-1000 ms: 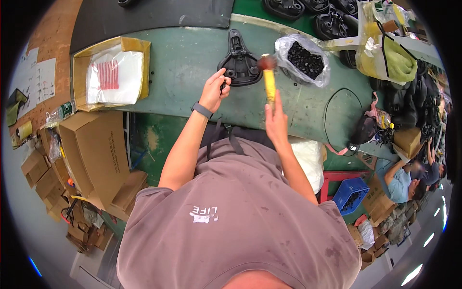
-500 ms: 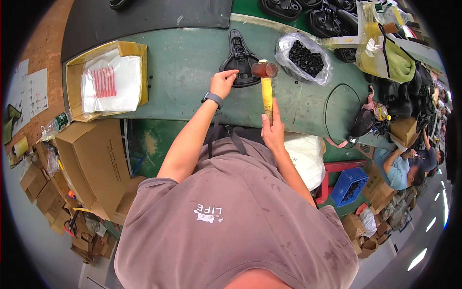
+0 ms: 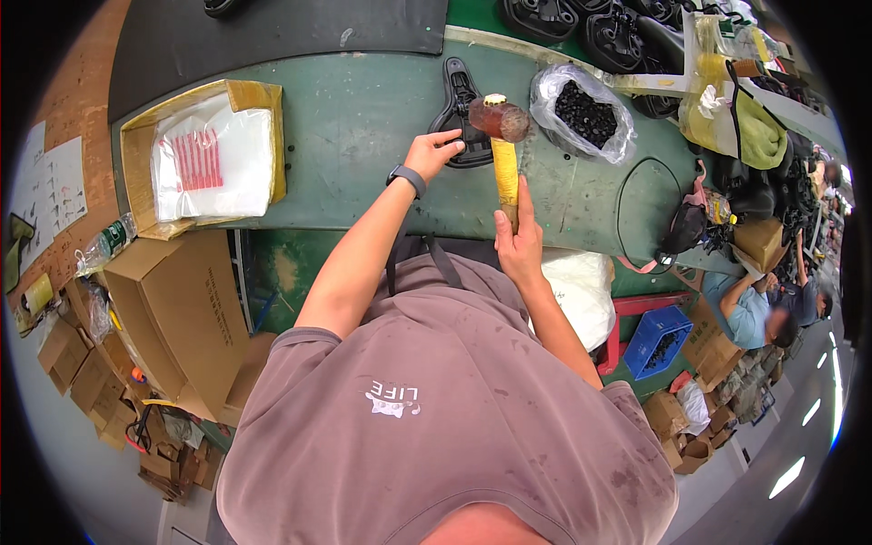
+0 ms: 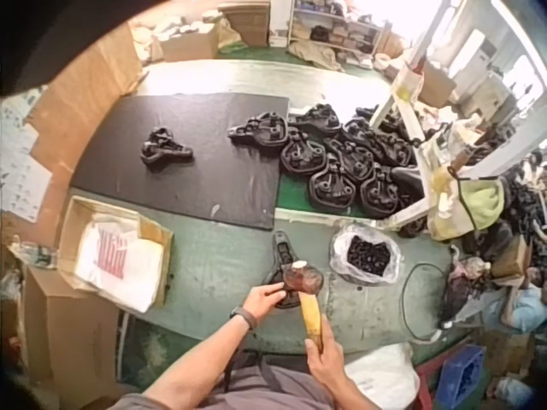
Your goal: Assembling bicycle seats by fitting components together and securing them using a rubber mallet.
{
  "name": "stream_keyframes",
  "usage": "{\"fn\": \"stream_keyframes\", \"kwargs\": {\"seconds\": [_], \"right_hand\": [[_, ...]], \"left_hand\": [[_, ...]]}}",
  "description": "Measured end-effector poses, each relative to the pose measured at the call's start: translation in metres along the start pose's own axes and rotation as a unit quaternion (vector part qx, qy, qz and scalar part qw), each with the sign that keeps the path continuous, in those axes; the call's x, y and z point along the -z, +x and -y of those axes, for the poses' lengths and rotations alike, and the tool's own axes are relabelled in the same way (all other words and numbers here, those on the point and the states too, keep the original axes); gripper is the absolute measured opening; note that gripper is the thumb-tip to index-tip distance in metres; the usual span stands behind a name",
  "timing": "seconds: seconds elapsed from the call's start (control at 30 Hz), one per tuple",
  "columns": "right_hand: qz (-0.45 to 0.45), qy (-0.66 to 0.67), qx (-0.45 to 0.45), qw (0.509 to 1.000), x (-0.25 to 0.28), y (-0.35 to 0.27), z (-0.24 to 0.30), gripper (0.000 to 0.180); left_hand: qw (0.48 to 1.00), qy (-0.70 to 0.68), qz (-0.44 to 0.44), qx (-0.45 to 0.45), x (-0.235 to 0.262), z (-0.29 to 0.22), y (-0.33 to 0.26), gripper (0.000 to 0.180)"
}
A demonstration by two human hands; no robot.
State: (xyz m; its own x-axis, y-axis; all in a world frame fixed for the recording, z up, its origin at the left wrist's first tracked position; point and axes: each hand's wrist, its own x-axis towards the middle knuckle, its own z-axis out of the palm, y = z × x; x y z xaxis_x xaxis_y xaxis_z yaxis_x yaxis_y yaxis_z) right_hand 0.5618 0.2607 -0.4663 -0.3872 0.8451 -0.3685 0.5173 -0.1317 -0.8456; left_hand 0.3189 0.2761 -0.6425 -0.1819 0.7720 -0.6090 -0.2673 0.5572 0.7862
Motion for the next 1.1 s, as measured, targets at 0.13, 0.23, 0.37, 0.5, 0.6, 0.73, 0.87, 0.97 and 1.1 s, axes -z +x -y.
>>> {"fn": "stream_keyframes", "kwargs": {"seconds": [0.13, 0.23, 0.37, 0.5, 0.6, 0.73, 0.87, 0.97, 1.1], "right_hand": [[-0.002, -0.031, 0.016, 0.999, -0.004, -0.001, -0.006, 0.071], [-0.039, -0.066, 0.090, 0.993, -0.017, -0.007, -0.041, 0.071], [0.088, -0.232, -0.071, 0.966, -0.027, 0.010, -0.061, 0.071], [-0.099, -0.100, 0.032, 0.990, -0.019, 0.017, -0.031, 0.072], [-0.107, 0.027, -0.115, 0.987, 0.004, 0.040, -0.021, 0.073], [-0.139, 0.092, -0.110, 0.980, 0.025, 0.127, 0.010, 0.071], [-0.166, 0.101, -0.063, 0.979, 0.048, 0.278, 0.018, 0.025], [-0.125, 0.217, 0.016, 0.968, 0.073, 0.422, 0.023, 0.035], [-0.069, 0.164, -0.059, 0.982, 0.064, 0.518, 0.025, 0.038]], "left_hand": [[0.994, -0.080, 0.060, 0.049, 0.011, -0.009, -0.013, 0.048], [0.973, -0.226, -0.006, 0.054, 0.022, -0.005, -0.017, 0.047], [0.975, -0.201, -0.088, -0.015, 0.037, -0.022, -0.012, 0.041], [1.000, 0.016, -0.003, -0.011, 0.028, -0.060, 0.014, 0.039], [0.942, -0.034, 0.201, 0.265, 0.007, -0.088, 0.046, 0.021], [0.882, -0.284, 0.173, 0.335, 0.011, -0.086, 0.073, 0.028], [0.876, -0.407, 0.145, 0.215, 0.097, -0.154, 0.091, 0.024], [0.894, -0.438, 0.067, 0.069, 0.188, -0.227, 0.132, 0.009], [0.929, -0.287, -0.189, -0.137, 0.236, -0.257, 0.157, 0.032]]}}
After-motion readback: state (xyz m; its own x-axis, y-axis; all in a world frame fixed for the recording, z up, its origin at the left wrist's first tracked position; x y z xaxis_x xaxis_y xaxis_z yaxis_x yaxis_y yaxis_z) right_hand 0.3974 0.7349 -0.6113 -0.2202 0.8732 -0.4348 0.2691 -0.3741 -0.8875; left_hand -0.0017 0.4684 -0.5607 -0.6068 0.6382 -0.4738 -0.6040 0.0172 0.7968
